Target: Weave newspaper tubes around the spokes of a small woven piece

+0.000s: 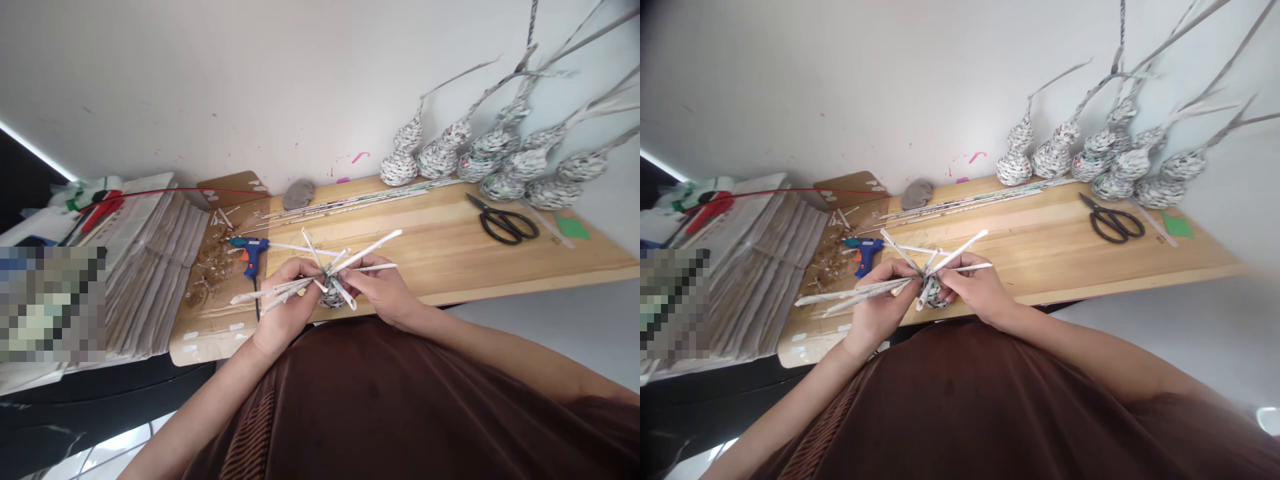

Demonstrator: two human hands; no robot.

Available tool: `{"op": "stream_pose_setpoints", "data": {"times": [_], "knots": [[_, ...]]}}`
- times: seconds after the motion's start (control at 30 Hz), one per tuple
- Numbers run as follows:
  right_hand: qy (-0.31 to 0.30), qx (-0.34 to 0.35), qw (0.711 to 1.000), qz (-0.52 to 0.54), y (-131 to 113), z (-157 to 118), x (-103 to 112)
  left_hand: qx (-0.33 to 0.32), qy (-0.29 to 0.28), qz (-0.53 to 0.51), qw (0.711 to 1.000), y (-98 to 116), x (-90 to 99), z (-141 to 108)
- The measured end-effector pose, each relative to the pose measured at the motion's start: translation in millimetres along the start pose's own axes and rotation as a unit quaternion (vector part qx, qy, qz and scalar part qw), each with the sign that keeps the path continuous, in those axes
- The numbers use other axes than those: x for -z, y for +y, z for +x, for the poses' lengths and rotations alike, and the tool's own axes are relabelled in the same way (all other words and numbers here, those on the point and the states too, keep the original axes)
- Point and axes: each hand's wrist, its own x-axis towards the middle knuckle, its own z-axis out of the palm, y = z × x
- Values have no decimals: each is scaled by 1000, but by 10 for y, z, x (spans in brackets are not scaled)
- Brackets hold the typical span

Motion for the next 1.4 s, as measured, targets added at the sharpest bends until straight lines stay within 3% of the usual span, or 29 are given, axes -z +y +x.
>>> {"op": "stream_pose_setpoints", "data": {"times": [0.2, 0.33, 0.53, 0.7, 0.8, 0.93, 1.07, 1.13, 1.17, 1.3, 1.37, 1.4], "knots": [[32, 31, 999, -27, 31, 120, 105, 13, -16, 4, 1000, 9, -7, 96], [66, 154, 978, -120, -21, 175, 204, 58, -26, -28, 998, 13, 9, 174], [86, 358, 859, -357, -166, 198, 319, 70, -41, -21, 997, 27, 47, 202], [115, 390, 796, -449, -226, 192, 345, 73, -51, -24, 996, 51, 55, 195], [41, 421, 745, -516, -231, 124, 284, 66, -38, -10, 997, 56, 44, 192], [-29, 447, 701, -555, -256, -2, 183, 72, -29, -3, 997, 49, 20, 188], [11, 451, 656, -605, -298, -91, 127, 82, -30, -2, 996, 69, -3, 171], [-2, 448, 666, -596, -305, -110, 106, 85, -36, -4, 996, 92, -9, 160], [-16, 439, 688, -578, -301, -112, 95, 88, -38, -7, 995, 103, -11, 155], [-31, 333, 834, -439, -238, -86, 61, 106, -39, -23, 993, 126, -20, 145], [-25, 309, 877, -368, -196, -69, 53, 115, -41, -37, 992, 123, -21, 147], [-29, 319, 881, -347, -178, -61, 52, 116, -42, -43, 991, 119, -20, 150]]}}
